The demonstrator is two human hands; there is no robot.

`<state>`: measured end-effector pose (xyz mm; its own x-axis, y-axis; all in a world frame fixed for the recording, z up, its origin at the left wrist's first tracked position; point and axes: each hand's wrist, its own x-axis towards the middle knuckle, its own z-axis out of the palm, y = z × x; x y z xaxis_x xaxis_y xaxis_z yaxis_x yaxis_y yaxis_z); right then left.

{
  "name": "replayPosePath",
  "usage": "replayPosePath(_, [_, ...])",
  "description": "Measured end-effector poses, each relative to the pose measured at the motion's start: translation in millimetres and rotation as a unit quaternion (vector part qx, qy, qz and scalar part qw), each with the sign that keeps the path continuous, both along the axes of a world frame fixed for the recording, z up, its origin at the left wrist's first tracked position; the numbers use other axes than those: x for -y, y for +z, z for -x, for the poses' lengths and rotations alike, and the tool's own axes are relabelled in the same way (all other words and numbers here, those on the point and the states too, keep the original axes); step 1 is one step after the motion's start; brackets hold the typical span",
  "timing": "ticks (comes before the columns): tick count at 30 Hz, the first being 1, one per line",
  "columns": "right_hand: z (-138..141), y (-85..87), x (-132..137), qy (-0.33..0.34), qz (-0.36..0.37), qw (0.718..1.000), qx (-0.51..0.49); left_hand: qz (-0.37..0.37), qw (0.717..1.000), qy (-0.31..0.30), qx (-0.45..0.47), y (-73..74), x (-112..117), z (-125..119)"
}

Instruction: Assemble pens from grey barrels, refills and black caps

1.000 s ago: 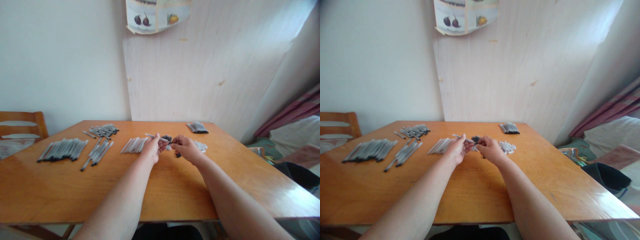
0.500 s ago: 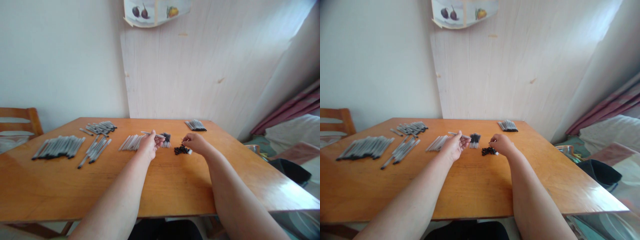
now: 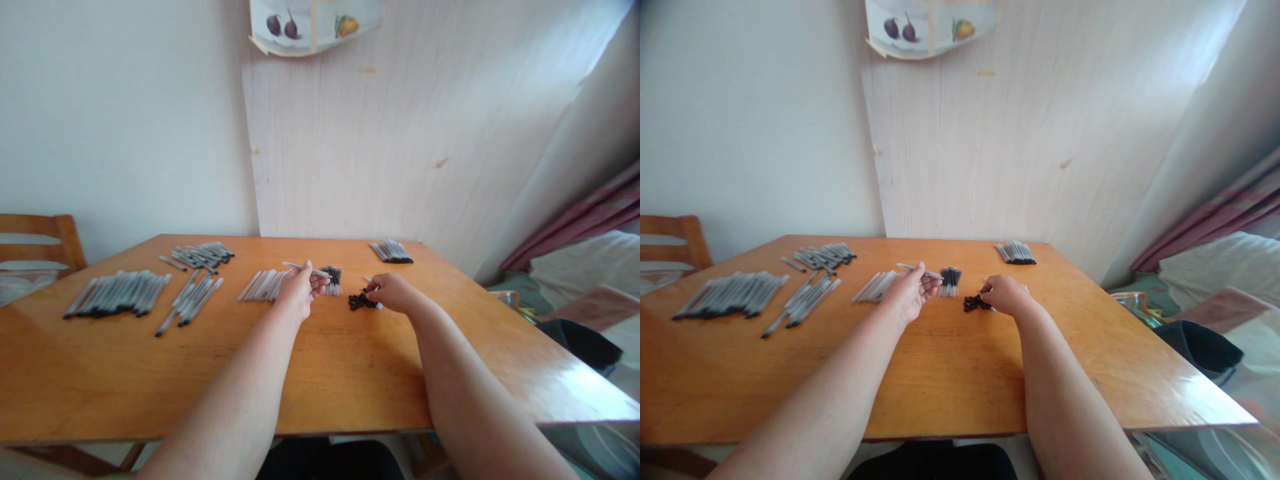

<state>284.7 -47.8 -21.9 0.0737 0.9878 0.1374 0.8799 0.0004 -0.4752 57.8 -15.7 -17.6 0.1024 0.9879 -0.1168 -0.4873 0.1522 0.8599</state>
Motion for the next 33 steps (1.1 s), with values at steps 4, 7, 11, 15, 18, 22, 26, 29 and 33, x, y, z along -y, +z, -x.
replayPosePath(4, [1,2.5,-1,-0.002,-0.009,1.0,0.012,0.0,1.0,-0.002,0.002,-0.1,0,0])
replayPosePath(7, [11,7.1,0,0.012,-0.05,0.999,-0.011,-0.005,1.0,-0.01,0.001,0.7,2,0])
replayPosePath(11, [34,13.6,9,0.043,-0.091,0.992,-0.081,-0.013,1.0,-0.024,-0.005,2.0,4,-2])
replayPosePath(15, [55,17.8,19,0.068,-0.096,0.982,-0.146,-0.022,0.999,-0.038,-0.004,1.6,3,-3])
replayPosePath(18, [64,20.4,23,0.079,-0.089,0.977,-0.174,-0.026,0.999,-0.048,-0.004,0.7,3,-4])
replayPosePath(22, [68,21.9,24,0.078,-0.088,0.977,-0.178,-0.029,0.998,-0.057,-0.007,0.3,4,-5])
replayPosePath(26, [64,20.3,22,0.057,-0.095,0.976,-0.188,-0.03,0.999,-0.03,-0.001,0.8,-2,0])
replayPosePath(29, [58,17.5,19,0.043,-0.107,0.971,-0.21,-0.026,0.999,0.03,0.018,1.3,-12,10])
replayPosePath(33, [48,12.5,12,0.03,-0.12,0.968,-0.218,-0.024,0.991,0.128,0.032,4.5,-25,26])
